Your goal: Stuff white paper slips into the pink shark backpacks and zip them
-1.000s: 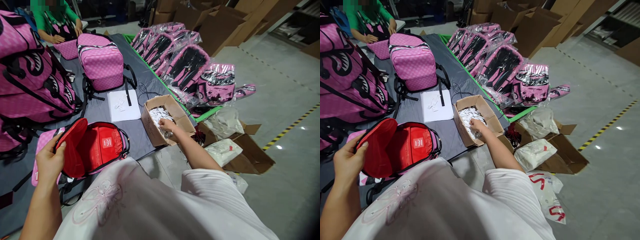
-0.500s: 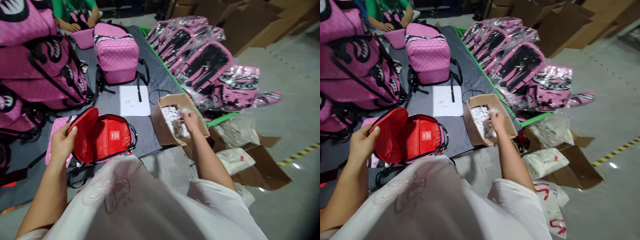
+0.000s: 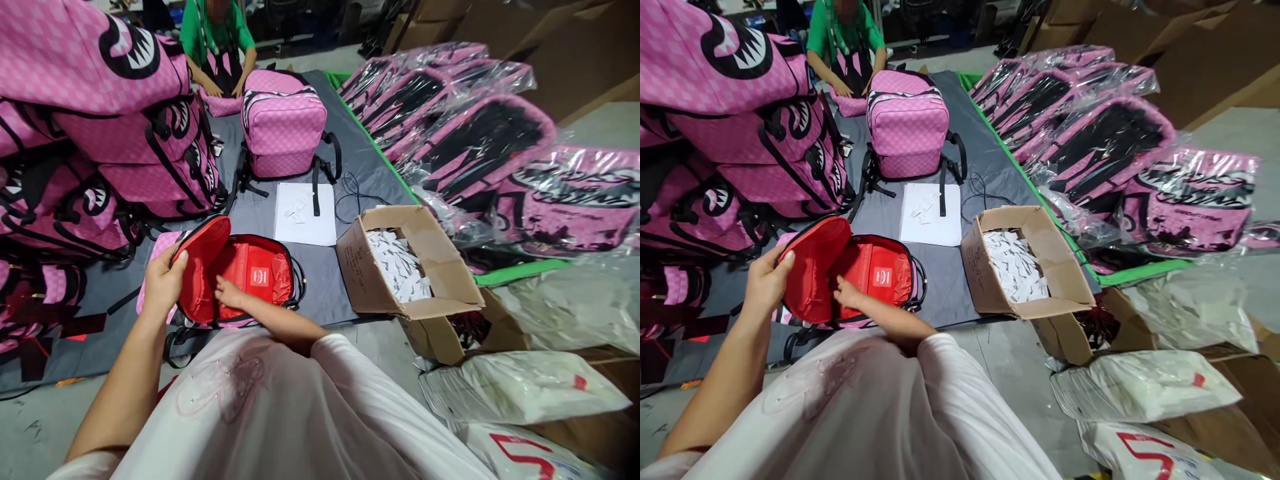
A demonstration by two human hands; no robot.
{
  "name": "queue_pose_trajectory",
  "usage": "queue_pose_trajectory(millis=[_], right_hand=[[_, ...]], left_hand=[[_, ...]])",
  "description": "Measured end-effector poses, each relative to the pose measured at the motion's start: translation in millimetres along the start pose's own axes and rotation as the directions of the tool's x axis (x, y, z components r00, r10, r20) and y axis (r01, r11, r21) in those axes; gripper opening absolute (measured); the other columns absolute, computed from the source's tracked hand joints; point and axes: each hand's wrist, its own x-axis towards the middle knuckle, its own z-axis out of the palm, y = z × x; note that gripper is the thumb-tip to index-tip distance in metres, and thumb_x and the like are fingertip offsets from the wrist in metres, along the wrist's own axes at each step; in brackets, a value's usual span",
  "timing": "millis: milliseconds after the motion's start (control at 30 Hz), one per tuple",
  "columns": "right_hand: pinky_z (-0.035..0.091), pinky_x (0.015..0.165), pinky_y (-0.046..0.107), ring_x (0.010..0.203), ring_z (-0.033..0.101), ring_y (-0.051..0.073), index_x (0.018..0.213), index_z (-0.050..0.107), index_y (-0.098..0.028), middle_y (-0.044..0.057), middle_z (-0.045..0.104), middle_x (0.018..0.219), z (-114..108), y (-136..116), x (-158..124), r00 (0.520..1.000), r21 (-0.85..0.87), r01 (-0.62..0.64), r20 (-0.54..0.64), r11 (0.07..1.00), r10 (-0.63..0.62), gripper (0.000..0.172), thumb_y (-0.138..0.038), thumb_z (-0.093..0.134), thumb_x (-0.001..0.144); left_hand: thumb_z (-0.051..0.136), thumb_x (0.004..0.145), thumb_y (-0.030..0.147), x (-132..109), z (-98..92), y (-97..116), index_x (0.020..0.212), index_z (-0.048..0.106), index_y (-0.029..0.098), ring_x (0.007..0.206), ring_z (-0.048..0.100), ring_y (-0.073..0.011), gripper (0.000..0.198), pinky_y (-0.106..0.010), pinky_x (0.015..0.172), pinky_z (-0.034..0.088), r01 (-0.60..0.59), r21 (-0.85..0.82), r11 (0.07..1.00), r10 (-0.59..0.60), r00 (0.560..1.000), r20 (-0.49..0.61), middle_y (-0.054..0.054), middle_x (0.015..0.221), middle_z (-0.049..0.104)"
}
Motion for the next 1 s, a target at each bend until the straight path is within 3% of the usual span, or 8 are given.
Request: queue_pose_trajectory(millis=[67, 133, 233, 333, 433, 533, 833, 1000], right_hand=[[0.047, 0.047, 0.016, 0.059, 0.063, 0.010, 0.128, 0.060, -0.018, -0.005, 0.066, 0.075, 12, 13, 3, 0.991, 0.005, -0.060, 0.120, 0.998, 0.059, 0.045, -0.016, 0.071, 0.085], [0.049, 0.048, 0.016, 0.060, 0.065, 0.010, 0.129, 0.060, -0.018, -0.003, 0.068, 0.080, -12, 19, 13, 0.989, 0.028, -0.078, 0.131, 0.997, 0.074, 0.037, -0.017, 0.061, 0.092], [0.053, 0.055, 0.019, 0.064, 0.067, 0.010, 0.118, 0.065, -0.020, 0.000, 0.072, 0.088, -93, 17, 39, 0.982, -0.104, -0.058, -0.185, 0.993, 0.038, 0.025, -0.022, 0.049, 0.099], [0.057, 0.069, 0.023, 0.075, 0.070, 0.013, 0.114, 0.065, -0.018, 0.003, 0.074, 0.095, -185, 12, 64, 0.868, -0.276, -0.193, -0.495, 0.941, 0.033, 0.027, -0.021, 0.044, 0.099], [0.055, 0.087, 0.029, 0.098, 0.070, 0.019, 0.117, 0.065, -0.015, 0.009, 0.074, 0.107, -257, 12, 83, 0.766, -0.326, -0.321, -0.642, 0.889, 0.041, 0.031, -0.016, 0.043, 0.096], [0.051, 0.098, 0.031, 0.113, 0.067, 0.024, 0.118, 0.066, -0.012, 0.015, 0.073, 0.115, -306, 13, 106, 0.682, -0.350, -0.444, -0.729, 0.825, 0.058, 0.029, -0.016, 0.052, 0.093], [0.053, 0.100, 0.044, 0.128, 0.062, 0.036, 0.127, 0.063, -0.006, 0.031, 0.062, 0.133, -377, 19, 184, 0.465, -0.263, -0.699, -0.874, 0.665, 0.143, 0.045, -0.033, 0.072, 0.092], [0.057, 0.090, 0.041, 0.113, 0.071, 0.033, 0.121, 0.069, -0.011, 0.023, 0.073, 0.116, -393, 35, 199, 0.468, -0.291, -0.745, -0.869, 0.600, 0.159, 0.037, -0.038, 0.066, 0.097]], left_hand=[[0.062, 0.079, 0.051, 1, -14.7, -11, 0.119, 0.074, 0.009, 0.084, 0.067, -0.0200, 0.059, -0.032, 0.083, 0.055, 0.033, 0.005, 0.999, -0.032, 0.997, -0.068, -0.006, 0.096, 0.076], [0.064, 0.079, 0.050, 2, -27.7, -23, 0.121, 0.073, 0.008, 0.083, 0.066, -0.0190, 0.060, -0.031, 0.082, 0.054, 0.061, -0.003, 0.998, -0.061, 0.990, -0.125, -0.006, 0.097, 0.076], [0.064, 0.081, 0.049, 2, -38.2, -39, 0.124, 0.072, 0.011, 0.091, 0.068, -0.0216, 0.057, -0.034, 0.087, 0.055, 0.091, -0.009, 0.996, -0.091, 0.985, -0.147, -0.008, 0.106, 0.076], [0.061, 0.085, 0.049, 6, -38.0, -49, 0.126, 0.072, 0.016, 0.102, 0.069, -0.0255, 0.054, -0.038, 0.097, 0.053, 0.123, 0.035, 0.992, -0.118, 0.985, -0.122, -0.008, 0.114, 0.076], [0.061, 0.080, 0.049, 16, -30.6, -54, 0.121, 0.075, 0.014, 0.104, 0.071, -0.0294, 0.056, -0.043, 0.100, 0.054, 0.129, 0.089, 0.988, -0.108, 0.971, -0.216, -0.009, 0.113, 0.078], [0.062, 0.073, 0.054, 27, -19.9, -51, 0.121, 0.076, 0.012, 0.100, 0.073, -0.0311, 0.066, -0.046, 0.098, 0.057, 0.155, 0.115, 0.981, -0.114, 0.946, -0.305, -0.010, 0.107, 0.079], [0.068, 0.064, 0.065, 44, -2.8, -38, 0.123, 0.077, 0.021, 0.119, 0.069, -0.0369, 0.074, -0.046, 0.112, 0.049, 0.309, 0.158, 0.938, -0.257, 0.925, -0.281, -0.006, 0.116, 0.079], [0.072, 0.070, 0.060, 46, 3.8, -41, 0.124, 0.076, 0.037, 0.123, 0.067, -0.0361, 0.059, -0.046, 0.115, 0.047, 0.338, 0.167, 0.926, -0.287, 0.919, -0.270, 0.004, 0.119, 0.078]])
